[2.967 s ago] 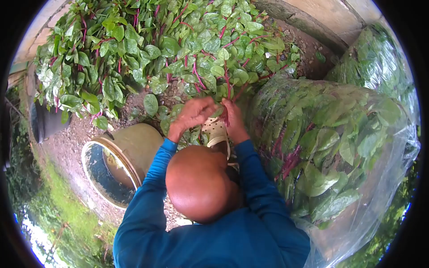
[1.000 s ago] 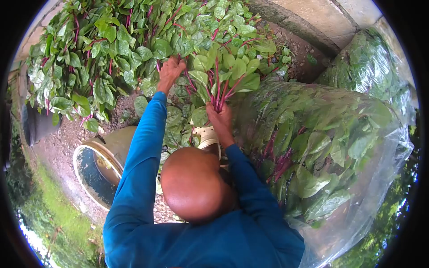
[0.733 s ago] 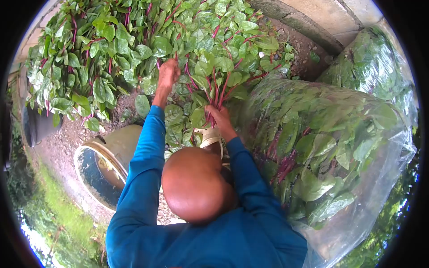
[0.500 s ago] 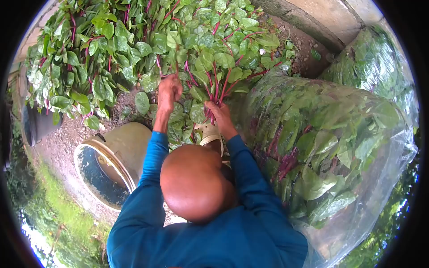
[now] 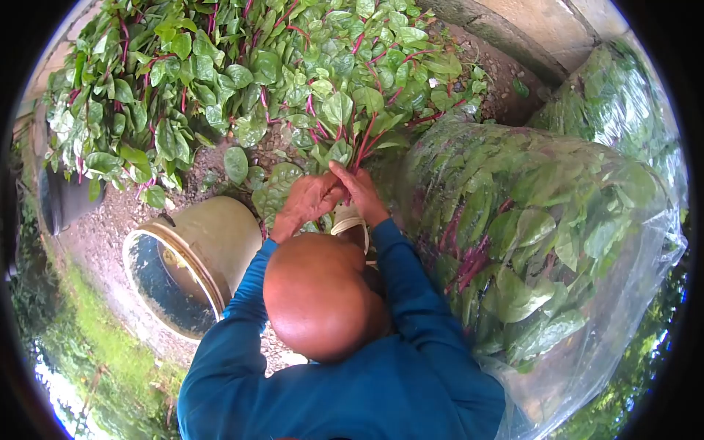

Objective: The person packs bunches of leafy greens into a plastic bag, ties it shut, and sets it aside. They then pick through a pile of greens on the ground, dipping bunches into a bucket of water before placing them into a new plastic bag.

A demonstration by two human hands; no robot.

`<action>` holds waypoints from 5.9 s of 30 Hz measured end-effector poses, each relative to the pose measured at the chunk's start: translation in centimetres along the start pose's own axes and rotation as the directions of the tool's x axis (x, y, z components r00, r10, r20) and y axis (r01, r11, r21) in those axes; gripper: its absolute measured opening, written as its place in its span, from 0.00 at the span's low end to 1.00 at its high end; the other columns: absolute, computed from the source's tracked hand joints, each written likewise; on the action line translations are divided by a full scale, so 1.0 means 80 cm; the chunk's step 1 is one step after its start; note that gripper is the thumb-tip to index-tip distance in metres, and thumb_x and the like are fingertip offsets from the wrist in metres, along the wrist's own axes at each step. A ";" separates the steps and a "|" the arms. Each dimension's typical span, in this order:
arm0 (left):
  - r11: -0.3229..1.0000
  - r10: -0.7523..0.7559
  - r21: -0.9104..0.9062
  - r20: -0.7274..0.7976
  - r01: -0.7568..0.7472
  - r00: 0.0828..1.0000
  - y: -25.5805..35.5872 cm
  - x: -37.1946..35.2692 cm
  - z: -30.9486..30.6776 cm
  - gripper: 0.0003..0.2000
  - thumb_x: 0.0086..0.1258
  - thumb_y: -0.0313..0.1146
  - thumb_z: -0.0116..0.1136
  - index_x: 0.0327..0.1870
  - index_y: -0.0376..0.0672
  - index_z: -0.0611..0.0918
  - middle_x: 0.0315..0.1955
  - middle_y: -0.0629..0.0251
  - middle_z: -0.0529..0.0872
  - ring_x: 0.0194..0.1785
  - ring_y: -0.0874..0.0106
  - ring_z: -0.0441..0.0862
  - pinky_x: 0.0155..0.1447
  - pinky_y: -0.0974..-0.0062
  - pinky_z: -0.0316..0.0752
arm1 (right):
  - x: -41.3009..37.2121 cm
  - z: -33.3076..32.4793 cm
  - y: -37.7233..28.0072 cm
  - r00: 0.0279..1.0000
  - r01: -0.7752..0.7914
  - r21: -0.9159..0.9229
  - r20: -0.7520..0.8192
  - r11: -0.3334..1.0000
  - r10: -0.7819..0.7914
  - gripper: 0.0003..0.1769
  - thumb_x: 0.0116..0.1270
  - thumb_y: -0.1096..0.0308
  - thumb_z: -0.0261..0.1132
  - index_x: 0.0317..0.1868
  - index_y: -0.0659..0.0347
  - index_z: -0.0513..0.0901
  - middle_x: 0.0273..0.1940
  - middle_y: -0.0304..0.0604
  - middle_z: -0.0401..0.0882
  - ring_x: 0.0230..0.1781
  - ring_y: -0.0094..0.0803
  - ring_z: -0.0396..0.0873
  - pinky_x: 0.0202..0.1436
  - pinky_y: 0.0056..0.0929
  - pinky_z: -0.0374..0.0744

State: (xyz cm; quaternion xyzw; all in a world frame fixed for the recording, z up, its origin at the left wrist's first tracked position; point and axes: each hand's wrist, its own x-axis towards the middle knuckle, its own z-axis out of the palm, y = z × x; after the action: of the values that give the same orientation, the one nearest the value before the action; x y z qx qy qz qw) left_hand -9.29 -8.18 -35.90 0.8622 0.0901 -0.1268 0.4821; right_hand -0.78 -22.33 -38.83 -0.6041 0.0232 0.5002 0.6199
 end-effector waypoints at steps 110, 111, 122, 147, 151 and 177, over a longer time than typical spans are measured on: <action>0.987 -0.128 -0.129 -0.283 0.095 0.950 0.009 0.054 -0.005 0.08 0.72 0.35 0.54 0.36 0.40 0.80 0.26 0.48 0.82 0.30 0.53 0.83 0.37 0.57 0.74 | -0.010 -0.030 0.025 0.985 0.022 -0.547 -0.131 0.837 -0.112 0.16 0.66 0.55 0.69 0.35 0.61 0.83 0.25 0.35 0.80 0.25 0.21 0.77 0.29 0.29 0.75; 0.991 -0.126 -0.079 -0.240 0.110 0.962 0.010 0.056 -0.009 0.09 0.73 0.36 0.53 0.37 0.40 0.81 0.27 0.48 0.83 0.31 0.52 0.83 0.37 0.56 0.74 | -0.012 -0.031 0.019 0.985 0.025 -0.546 -0.129 0.837 -0.113 0.16 0.66 0.55 0.69 0.35 0.61 0.83 0.25 0.35 0.80 0.25 0.21 0.77 0.29 0.29 0.75; 0.772 -0.268 -0.530 0.228 0.350 0.936 0.018 0.059 -0.034 0.29 0.76 0.59 0.46 0.45 0.35 0.81 0.30 0.61 0.84 0.30 0.73 0.82 0.35 0.75 0.81 | -0.006 -0.012 0.028 0.966 0.256 0.147 -0.061 0.955 -0.250 0.21 0.73 0.55 0.63 0.51 0.68 0.81 0.38 0.33 0.81 0.43 0.20 0.78 0.50 0.25 0.77; 0.817 -0.404 -0.516 -0.196 0.256 0.894 -0.114 0.073 -0.101 0.12 0.61 0.41 0.57 0.30 0.39 0.78 0.36 0.56 0.84 0.36 0.65 0.80 0.41 0.66 0.74 | -0.008 -0.022 0.034 0.933 0.035 0.310 -0.351 0.950 0.080 0.19 0.60 0.51 0.70 0.39 0.59 0.84 0.29 0.33 0.80 0.25 0.25 0.79 0.28 0.27 0.77; 0.308 -0.165 -0.944 -0.178 -0.121 0.970 -0.151 -0.002 -0.026 0.11 0.69 0.38 0.58 0.38 0.38 0.80 0.39 0.55 0.84 0.40 0.65 0.83 0.41 0.67 0.80 | -0.010 -0.027 0.034 0.940 0.038 0.343 -0.331 0.939 0.083 0.19 0.61 0.53 0.70 0.42 0.61 0.84 0.34 0.34 0.82 0.30 0.24 0.79 0.35 0.27 0.77; 0.896 -0.407 -0.363 -0.441 0.256 0.800 -0.102 0.011 -0.003 0.09 0.64 0.35 0.61 0.34 0.38 0.79 0.21 0.66 0.78 0.26 0.79 0.70 0.32 0.75 0.68 | -0.033 -0.042 0.027 0.920 -0.188 0.367 -0.258 0.911 0.294 0.19 0.64 0.54 0.70 0.49 0.58 0.84 0.39 0.33 0.83 0.36 0.25 0.81 0.38 0.28 0.80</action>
State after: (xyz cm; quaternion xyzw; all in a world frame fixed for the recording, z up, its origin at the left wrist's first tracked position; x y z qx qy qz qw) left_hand -10.65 -3.71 -42.65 0.7564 0.3817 0.0351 0.5300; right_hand -1.55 -26.96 -39.61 -0.5526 0.2794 0.4621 0.6348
